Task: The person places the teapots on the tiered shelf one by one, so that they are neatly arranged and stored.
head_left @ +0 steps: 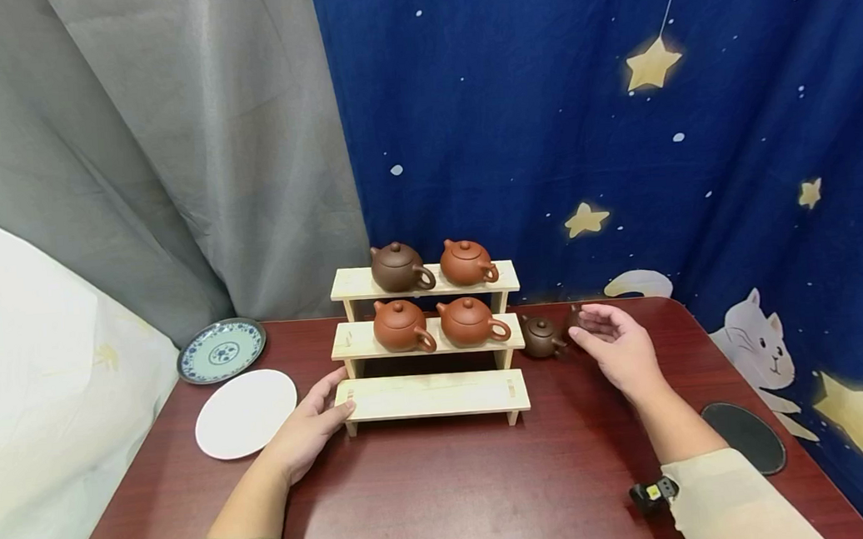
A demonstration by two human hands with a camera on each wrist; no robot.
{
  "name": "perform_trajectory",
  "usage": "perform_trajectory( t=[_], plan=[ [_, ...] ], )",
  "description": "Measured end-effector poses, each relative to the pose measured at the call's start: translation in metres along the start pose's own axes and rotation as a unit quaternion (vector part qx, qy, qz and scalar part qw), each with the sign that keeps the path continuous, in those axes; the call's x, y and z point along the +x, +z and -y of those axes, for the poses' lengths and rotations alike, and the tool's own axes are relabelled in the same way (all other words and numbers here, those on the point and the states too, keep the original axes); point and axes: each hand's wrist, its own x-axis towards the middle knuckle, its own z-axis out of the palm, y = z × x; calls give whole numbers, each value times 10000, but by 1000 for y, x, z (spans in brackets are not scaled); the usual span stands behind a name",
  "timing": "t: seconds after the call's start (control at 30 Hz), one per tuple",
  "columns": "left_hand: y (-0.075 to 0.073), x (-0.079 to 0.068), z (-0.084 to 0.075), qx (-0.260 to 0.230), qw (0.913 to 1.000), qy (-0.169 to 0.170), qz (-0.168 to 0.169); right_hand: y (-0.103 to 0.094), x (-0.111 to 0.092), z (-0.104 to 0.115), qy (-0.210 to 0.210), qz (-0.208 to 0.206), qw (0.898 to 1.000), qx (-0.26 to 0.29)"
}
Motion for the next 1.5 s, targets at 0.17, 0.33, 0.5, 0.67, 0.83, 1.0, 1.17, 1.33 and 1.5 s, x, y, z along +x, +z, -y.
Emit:
perform_trajectory(
  t=[0.17, 0.33, 0.5, 0.67, 0.83, 1.0, 1.17, 1.33, 1.5],
  plan=[
    [0, 0, 0, 10, 10000, -9, -13, -16, 8, -16, 234, -142, 9994, -206],
    [0, 0, -1, -6, 10000, -11, -13, -23, 15, -26, 543, -143, 9982, -195],
    [1, 0, -2, 28, 10000, -50, -47, -25, 22, -30, 607, -103, 9976, -321],
    [1, 0, -3, 88, 9999, -62, -81, -26, 31, -38, 695, 18, 9953, -672],
    [0, 0, -2, 96, 9999, -67, -88, -23, 40, -47, 992, 356, 9910, -823],
    [0, -1, -2, 49, 10000, -40, -67, -20, 44, -54, 1387, 775, 9832, -904],
    [0, -1, -1, 38, 10000, -33, -55, -19, 47, -60, 1569, 1010, 9773, -1007],
    [0, -1, -2, 22, 10000, -31, -52, -20, 47, -61, 1619, 1115, 9749, -1040],
    [1, -1, -2, 18, 10000, -55, -48, -20, 46, -62, 1668, 1040, 9731, -1200]
  ],
)
